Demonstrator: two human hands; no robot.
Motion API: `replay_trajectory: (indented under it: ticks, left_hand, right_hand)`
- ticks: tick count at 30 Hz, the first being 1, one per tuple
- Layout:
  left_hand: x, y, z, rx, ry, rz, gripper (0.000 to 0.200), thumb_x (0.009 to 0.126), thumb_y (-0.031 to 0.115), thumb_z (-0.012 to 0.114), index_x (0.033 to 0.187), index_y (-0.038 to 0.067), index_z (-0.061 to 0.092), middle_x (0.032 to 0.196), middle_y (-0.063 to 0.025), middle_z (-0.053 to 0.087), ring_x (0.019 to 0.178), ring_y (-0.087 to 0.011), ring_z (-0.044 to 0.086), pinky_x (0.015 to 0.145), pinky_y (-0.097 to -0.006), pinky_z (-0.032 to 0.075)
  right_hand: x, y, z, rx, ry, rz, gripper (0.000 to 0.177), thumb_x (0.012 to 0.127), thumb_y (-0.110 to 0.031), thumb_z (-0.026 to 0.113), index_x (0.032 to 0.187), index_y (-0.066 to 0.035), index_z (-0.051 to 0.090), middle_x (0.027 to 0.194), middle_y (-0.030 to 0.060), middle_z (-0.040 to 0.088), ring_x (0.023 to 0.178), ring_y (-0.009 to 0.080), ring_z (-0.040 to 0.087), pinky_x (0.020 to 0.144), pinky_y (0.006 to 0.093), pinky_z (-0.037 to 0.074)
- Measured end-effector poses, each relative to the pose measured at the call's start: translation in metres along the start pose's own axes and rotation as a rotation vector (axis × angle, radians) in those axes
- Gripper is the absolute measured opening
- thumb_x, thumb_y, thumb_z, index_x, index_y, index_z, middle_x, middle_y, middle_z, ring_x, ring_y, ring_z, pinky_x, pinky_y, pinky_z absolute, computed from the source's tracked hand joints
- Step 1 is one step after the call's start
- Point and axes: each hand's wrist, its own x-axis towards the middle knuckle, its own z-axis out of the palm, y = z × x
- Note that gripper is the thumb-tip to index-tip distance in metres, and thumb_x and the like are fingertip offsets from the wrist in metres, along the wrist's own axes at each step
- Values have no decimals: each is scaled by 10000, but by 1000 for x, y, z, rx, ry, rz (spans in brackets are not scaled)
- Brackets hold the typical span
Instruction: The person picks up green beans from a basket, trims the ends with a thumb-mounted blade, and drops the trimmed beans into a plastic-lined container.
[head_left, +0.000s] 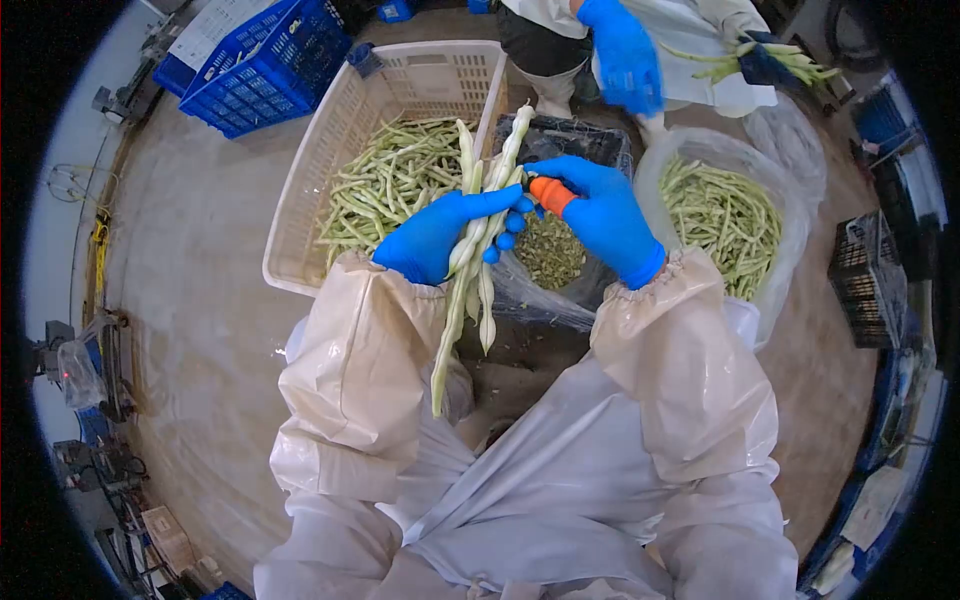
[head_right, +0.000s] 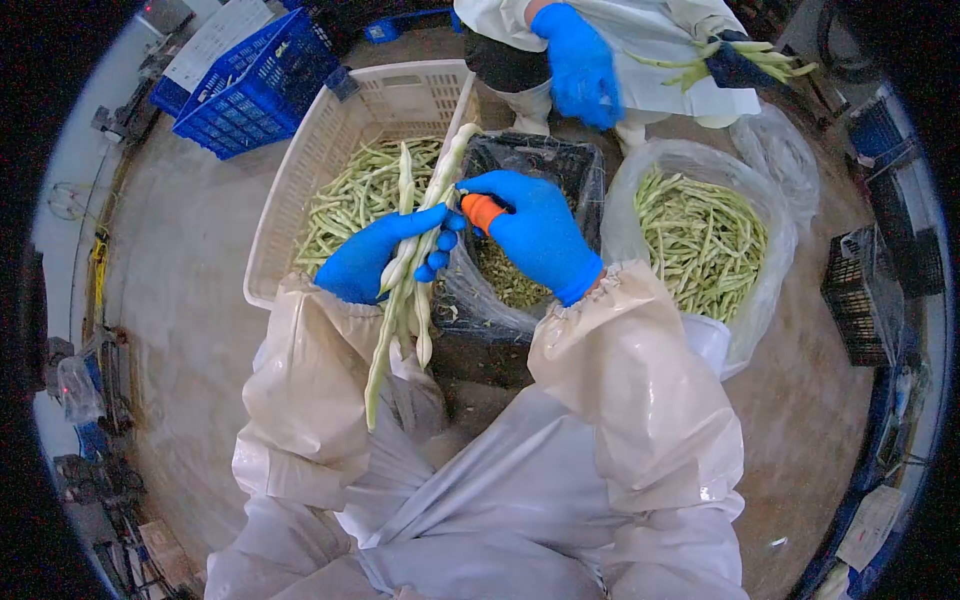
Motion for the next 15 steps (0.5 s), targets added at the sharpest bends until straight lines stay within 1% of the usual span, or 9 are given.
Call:
replay_trajectory:
  ticks: [3,4,6,7,9,10,12,13,15]
  left_hand:
    - [-1,-1,0,35,-39,-28,292,908,322,542,1057,72,525,813,-4,537,643,-93,520,565,-210,448]
    - [-2,-1,0,15,-54,-30,297,899,326,557,1051,71,544,807,1,549,651,-93,530,567,-211,447]
    - [-2,-1,-2,-23,-86,-35,306,882,334,588,1039,71,583,797,10,572,666,-93,549,572,-211,443]
    - [-2,0,-3,-34,-73,-35,306,874,330,599,1032,68,586,800,6,577,665,-95,551,576,-213,446]
    - [-3,1,-2,-57,-45,-35,306,860,324,622,1016,63,591,807,-2,587,663,-98,554,585,-216,451]
    - [-3,1,-1,-30,20,-30,300,844,305,643,1004,56,595,805,-10,594,667,-100,559,591,-217,454]
    - [-3,1,1,24,150,-18,292,810,268,687,978,44,603,801,-25,608,676,-105,569,603,-218,460]
    - [-1,0,0,80,157,27,289,793,244,702,967,35,605,794,-35,613,672,-110,575,599,-222,463]
    - [2,-3,-1,192,170,118,287,758,196,731,946,17,608,778,-56,624,663,-119,586,591,-230,470]
  right_hand:
    - [0,-2,5,52,77,-44,230,812,-84,608,1028,-20,652,869,141,656,769,199,628,692,309,488]
    - [1,-4,6,67,96,-62,224,808,-85,613,1017,-19,655,866,142,655,765,198,628,688,310,488]
    - [0,-9,3,13,51,-55,218,807,-88,615,1012,-26,657,861,140,652,765,198,627,681,307,487]
    - [0,-10,1,-14,29,-51,215,807,-90,616,1009,-29,658,858,139,650,765,199,627,678,306,486]
    - [-1,-9,-1,-25,28,27,212,803,-89,613,1004,-39,660,861,141,647,766,216,625,677,312,484]
    - [-2,-8,-1,-31,27,67,211,801,-89,612,1001,-44,661,863,143,645,767,224,624,677,316,483]
    - [-2,-7,-7,-192,25,-19,212,795,-85,605,996,-55,665,864,145,638,758,248,616,672,329,481]
    - [-2,-7,-9,-272,24,-63,213,792,-83,601,993,-60,668,864,146,635,753,260,612,670,336,480]
    - [-2,-9,-11,-343,5,-81,214,784,-88,601,986,-63,667,861,147,629,742,277,604,668,349,477]
